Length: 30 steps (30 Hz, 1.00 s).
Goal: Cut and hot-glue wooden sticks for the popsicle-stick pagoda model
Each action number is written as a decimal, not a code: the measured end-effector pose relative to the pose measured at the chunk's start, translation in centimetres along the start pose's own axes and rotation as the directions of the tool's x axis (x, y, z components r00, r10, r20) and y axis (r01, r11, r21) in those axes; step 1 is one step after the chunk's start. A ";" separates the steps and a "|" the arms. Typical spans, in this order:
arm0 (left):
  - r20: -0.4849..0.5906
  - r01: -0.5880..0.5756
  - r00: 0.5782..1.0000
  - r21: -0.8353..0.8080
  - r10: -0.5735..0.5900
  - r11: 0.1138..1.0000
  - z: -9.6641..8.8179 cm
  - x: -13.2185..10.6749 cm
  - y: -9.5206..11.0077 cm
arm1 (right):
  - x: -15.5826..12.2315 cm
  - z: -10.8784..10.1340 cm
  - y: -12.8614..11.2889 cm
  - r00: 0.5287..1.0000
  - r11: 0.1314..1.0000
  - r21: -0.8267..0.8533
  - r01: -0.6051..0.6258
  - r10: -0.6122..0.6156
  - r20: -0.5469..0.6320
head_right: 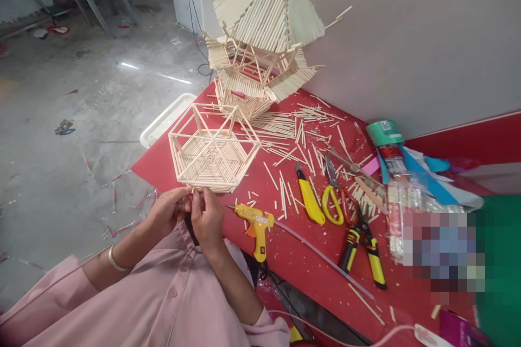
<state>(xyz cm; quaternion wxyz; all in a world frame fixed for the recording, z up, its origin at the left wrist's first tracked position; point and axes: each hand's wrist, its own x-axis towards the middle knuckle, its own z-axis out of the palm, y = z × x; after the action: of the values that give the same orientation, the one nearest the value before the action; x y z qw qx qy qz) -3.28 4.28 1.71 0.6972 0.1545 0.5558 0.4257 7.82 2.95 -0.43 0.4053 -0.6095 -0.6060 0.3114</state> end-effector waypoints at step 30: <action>0.012 -0.010 1.000 0.007 0.010 1.000 -0.1 -0.1 0.0 | 0.0 0.1 0.1 1.000 1.000 -0.013 0.010 -0.010 0.004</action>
<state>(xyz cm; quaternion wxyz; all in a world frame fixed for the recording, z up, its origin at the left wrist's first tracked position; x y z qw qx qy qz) -3.35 4.20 1.76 0.6978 0.1622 0.5523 0.4262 7.81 2.93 -0.53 0.4017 -0.6085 -0.6119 0.3064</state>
